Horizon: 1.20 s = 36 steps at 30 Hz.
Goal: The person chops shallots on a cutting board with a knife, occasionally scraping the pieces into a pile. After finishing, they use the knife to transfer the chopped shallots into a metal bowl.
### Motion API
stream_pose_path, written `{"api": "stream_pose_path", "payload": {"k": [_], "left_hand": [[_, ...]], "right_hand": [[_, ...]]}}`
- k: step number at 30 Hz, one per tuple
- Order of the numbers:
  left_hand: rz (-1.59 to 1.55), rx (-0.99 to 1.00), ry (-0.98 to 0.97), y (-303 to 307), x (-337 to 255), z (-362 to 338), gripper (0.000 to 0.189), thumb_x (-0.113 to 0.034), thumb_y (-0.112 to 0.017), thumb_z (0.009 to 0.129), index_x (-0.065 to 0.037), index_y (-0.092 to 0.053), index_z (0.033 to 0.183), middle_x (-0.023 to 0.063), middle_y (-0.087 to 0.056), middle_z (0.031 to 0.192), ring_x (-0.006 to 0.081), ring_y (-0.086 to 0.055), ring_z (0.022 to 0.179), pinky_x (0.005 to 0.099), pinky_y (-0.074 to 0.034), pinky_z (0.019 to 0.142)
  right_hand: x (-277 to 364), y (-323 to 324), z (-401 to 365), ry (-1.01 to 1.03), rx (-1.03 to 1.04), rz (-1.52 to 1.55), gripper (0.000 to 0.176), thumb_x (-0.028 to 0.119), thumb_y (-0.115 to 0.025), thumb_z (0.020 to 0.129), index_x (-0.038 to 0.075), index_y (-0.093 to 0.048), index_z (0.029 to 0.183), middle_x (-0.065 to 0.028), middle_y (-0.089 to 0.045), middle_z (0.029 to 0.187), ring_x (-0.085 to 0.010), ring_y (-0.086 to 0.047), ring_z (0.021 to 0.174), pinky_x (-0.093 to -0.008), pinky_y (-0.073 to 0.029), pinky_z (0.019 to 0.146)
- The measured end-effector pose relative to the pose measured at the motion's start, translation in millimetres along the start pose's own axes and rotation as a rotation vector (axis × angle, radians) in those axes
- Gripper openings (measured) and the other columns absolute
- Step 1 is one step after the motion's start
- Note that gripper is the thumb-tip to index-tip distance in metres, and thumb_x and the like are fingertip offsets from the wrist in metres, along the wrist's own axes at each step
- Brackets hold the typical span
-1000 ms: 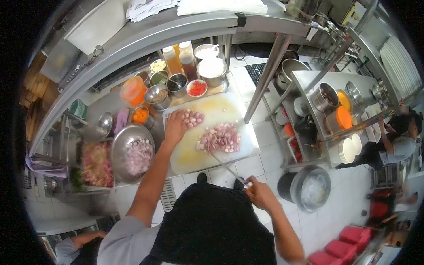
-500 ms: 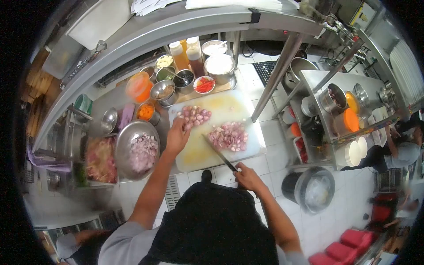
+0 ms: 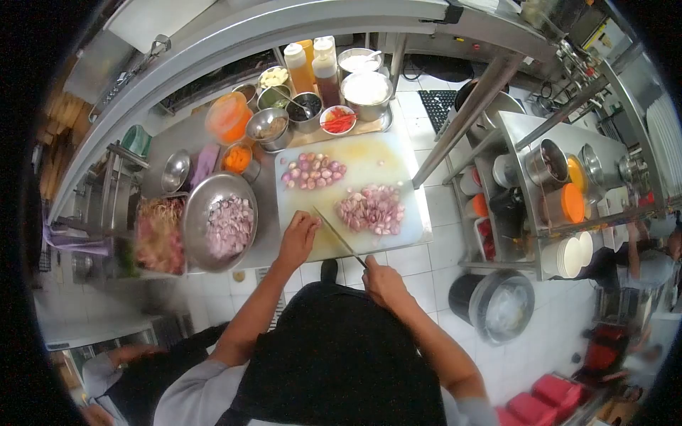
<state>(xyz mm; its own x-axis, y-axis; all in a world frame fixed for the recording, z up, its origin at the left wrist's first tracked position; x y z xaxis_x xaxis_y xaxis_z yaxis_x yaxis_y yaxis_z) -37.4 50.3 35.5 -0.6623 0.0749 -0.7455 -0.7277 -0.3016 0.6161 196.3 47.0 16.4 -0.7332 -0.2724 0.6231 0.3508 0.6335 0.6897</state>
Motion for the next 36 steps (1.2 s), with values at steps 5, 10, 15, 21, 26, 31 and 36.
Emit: {"api": "stream_pose_path", "payload": {"k": [5,10,15,21,26,31,36], "left_hand": [[-0.037,-0.001,0.015,-3,4,2,0.012,-0.004,-0.058,0.094,0.001,-0.062,0.105,0.0177,-0.053,0.098,0.0359,-0.058,0.083,0.0425,-0.049,0.075],[0.021,0.003,-0.061,-4,-2,7,0.008,-0.004,-0.058,0.094,0.001,-0.059,0.101,0.0174,-0.05,0.095,0.0358,-0.056,0.085,0.0437,-0.047,0.077],[0.039,0.021,-0.08,-4,-6,8,0.009,-0.003,-0.058,0.091,0.0,-0.058,0.099,0.0168,-0.047,0.093,0.0363,-0.055,0.087,0.0449,-0.047,0.077],[0.024,0.018,-0.049,-10,4,7,0.008,-0.003,-0.053,0.095,0.001,-0.058,0.1,0.0177,-0.049,0.097,0.0375,-0.057,0.087,0.0437,-0.048,0.078],[0.044,0.036,-0.023,-9,0,9,0.008,-0.003,-0.055,0.094,0.001,-0.058,0.101,0.0172,-0.05,0.098,0.0377,-0.057,0.089,0.045,-0.048,0.079],[0.046,-0.004,-0.036,-6,2,7,0.01,-0.002,-0.057,0.092,0.001,-0.059,0.102,0.0178,-0.053,0.1,0.0375,-0.058,0.092,0.0452,-0.049,0.08],[0.105,-0.09,-0.064,-5,-6,1,0.016,-0.004,-0.061,0.092,0.0,-0.06,0.107,0.0186,-0.052,0.109,0.0369,-0.058,0.097,0.0435,-0.049,0.083]], "right_hand": [[1,-2,4,0.014,0.007,-0.087,0.026,0.015,-0.054,0.092,0.0,-0.046,0.113,-0.0297,-0.065,0.076,-0.0516,-0.063,0.076,-0.0611,-0.049,0.072],[20,17,-11,0.01,0.007,-0.132,0.024,0.012,-0.054,0.091,0.0,-0.046,0.11,-0.0289,-0.063,0.072,-0.0498,-0.063,0.071,-0.0602,-0.05,0.067],[23,17,-21,0.044,-0.012,-0.179,0.025,0.01,-0.053,0.09,0.0,-0.045,0.111,-0.0285,-0.064,0.072,-0.05,-0.064,0.07,-0.0602,-0.051,0.066],[12,-12,11,0.033,0.019,-0.125,0.024,0.01,-0.053,0.09,0.001,-0.045,0.11,-0.0291,-0.064,0.071,-0.0507,-0.064,0.071,-0.061,-0.051,0.067],[23,7,-8,-0.021,0.039,-0.127,0.027,0.01,-0.053,0.089,-0.002,-0.046,0.112,-0.0309,-0.065,0.074,-0.0514,-0.064,0.073,-0.0611,-0.05,0.067],[6,-26,19,0.038,0.044,-0.057,0.024,0.01,-0.052,0.09,0.0,-0.048,0.112,-0.0324,-0.066,0.08,-0.052,-0.064,0.075,-0.0625,-0.05,0.071],[-4,-4,18,0.029,0.153,0.142,0.024,0.016,-0.051,0.095,0.0,-0.049,0.113,-0.0345,-0.065,0.089,-0.0544,-0.063,0.089,-0.0619,-0.047,0.081]]}}
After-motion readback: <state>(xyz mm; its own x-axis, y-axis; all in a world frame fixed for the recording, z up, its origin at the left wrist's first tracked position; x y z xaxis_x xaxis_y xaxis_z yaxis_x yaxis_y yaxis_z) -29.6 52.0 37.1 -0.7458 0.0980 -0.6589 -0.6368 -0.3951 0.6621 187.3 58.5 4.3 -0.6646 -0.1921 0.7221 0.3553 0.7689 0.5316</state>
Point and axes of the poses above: each hand's wrist, its own z-axis towards the middle knuckle, its own y-axis out of the back of the hand, x = y × z, the point moved 9 cm from there along z, towards the middle knuckle
